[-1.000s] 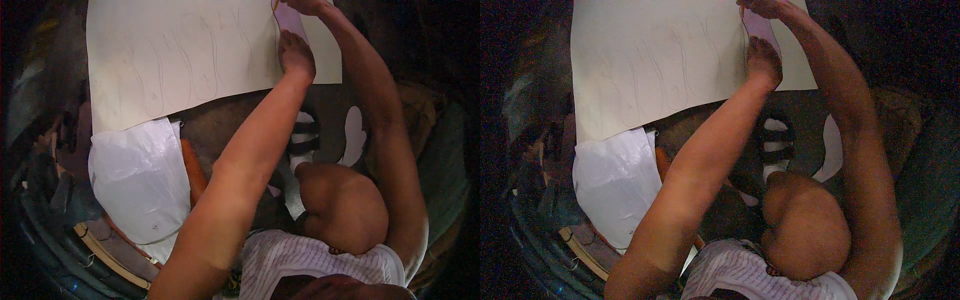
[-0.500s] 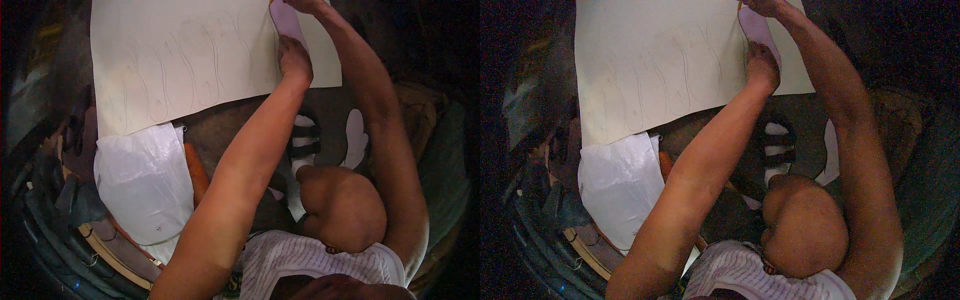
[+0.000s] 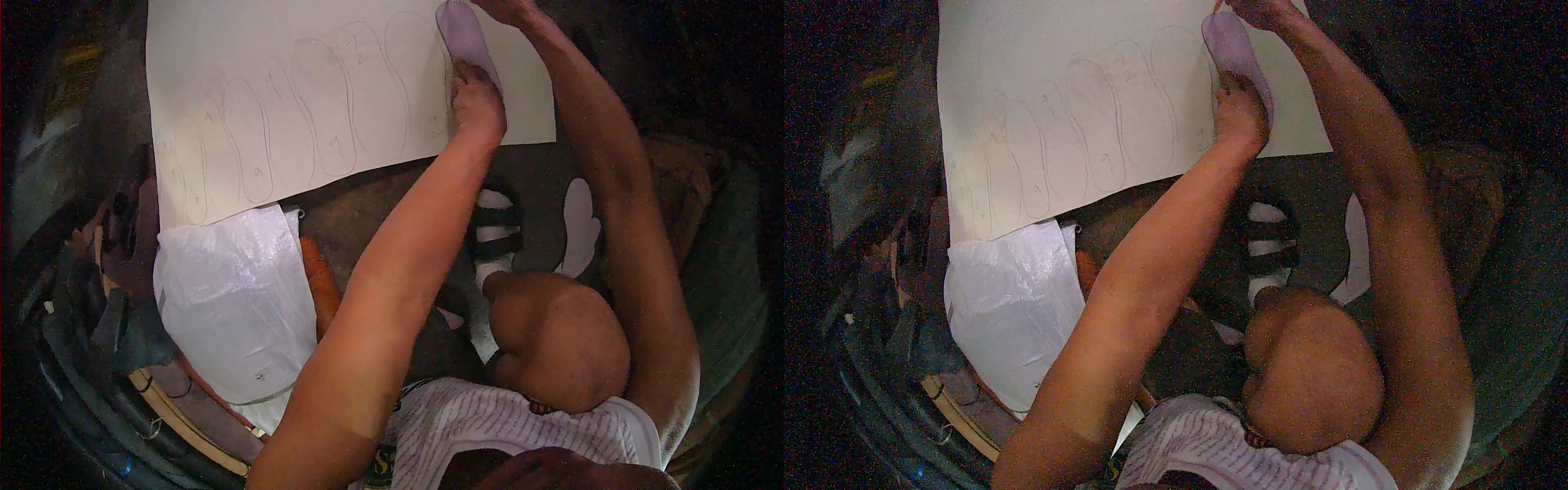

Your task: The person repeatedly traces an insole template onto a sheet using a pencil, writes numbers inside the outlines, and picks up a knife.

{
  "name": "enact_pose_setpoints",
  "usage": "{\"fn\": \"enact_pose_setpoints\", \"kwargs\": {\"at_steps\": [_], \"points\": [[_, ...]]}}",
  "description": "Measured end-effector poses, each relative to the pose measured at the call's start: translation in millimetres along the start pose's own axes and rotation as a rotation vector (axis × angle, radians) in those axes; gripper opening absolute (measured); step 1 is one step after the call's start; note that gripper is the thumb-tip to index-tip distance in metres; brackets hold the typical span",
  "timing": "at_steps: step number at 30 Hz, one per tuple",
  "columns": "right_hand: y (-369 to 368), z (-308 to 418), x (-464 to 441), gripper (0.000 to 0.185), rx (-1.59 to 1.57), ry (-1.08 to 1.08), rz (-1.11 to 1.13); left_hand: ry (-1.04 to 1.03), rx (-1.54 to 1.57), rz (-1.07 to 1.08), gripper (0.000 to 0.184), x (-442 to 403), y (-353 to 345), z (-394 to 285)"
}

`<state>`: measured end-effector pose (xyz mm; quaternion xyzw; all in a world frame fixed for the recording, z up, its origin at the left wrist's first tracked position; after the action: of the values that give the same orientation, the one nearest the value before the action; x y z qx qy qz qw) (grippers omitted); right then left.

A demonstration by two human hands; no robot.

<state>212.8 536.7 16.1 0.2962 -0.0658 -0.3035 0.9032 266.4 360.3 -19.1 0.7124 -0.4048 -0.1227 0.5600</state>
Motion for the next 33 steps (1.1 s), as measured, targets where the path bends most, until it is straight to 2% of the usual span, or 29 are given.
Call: {"fn": "enact_pose_setpoints", "kwargs": {"at_steps": [1,2,4,6,9,11,12,13,14,16,20,22,23,26,28,30,33], "points": [[2,-4,-3,0.011,0.170,0.108,-0.029,-0.023,-0.051,0.005,0.052,-2,-6,-1],[0,-16,-5,0.011,0.171,0.107,-0.029,-0.046,-0.100,0.010,0.052,-3,-11,-1],[-2,-5,-5,0.011,0.003,0.280,-0.045,-0.066,-0.107,-0.002,0.053,-5,-14,-1],[5,-4,1,0.012,0.027,0.269,-0.048,-0.084,-0.114,-0.013,0.053,-2,-7,-3],[9,-9,9,0.015,0.065,0.299,-0.070,-0.021,-0.029,0.096,0.055,2,12,-1],[8,-21,13,0.017,0.024,0.423,-0.093,-0.024,-0.007,0.112,0.056,2,11,0],[4,-20,18,0.018,-0.071,0.587,-0.092,-0.027,-0.007,0.112,0.056,2,13,1],[16,-11,25,0.019,0.384,0.318,-0.134,-0.053,-0.013,0.114,0.056,3,15,1],[19,-1,31,0.019,0.386,0.317,-0.137,-0.079,-0.019,0.118,0.056,5,16,0],[19,-7,38,0.020,0.125,0.112,-0.106,-0.071,-0.003,0.125,0.055,3,14,1],[23,3,58,0.019,0.267,0.052,-0.048,-0.079,0.062,0.092,0.055,2,15,2],[18,18,66,0.016,0.506,0.333,-0.134,-0.091,0.051,0.111,0.055,4,17,2],[15,14,72,0.016,0.509,0.329,-0.137,-0.101,0.038,0.128,0.056,6,18,2],[9,22,93,0.020,0.425,0.300,-0.104,-0.092,0.072,0.156,0.054,5,22,3],[12,29,116,0.020,0.255,0.070,-0.102,-0.082,0.075,0.179,0.052,-1,24,4],[10,35,140,0.021,0.243,0.074,-0.125,-0.086,0.074,0.204,0.050,0,19,6],[-1,34,177,0.022,0.185,0.029,-0.178,-0.146,-0.008,0.120,0.047,-1,18,4]]}}
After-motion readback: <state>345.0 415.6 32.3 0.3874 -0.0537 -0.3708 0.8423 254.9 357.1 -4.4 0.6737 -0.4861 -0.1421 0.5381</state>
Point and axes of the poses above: each hand's wrist, its own x-axis away from the middle knuckle, its own y-axis out of the back of the hand, z = x × y, the point moved 9 cm from there along -x, towards the middle knuckle, and after that the axes turned 12 degrees about y, right-handed, at the moved point
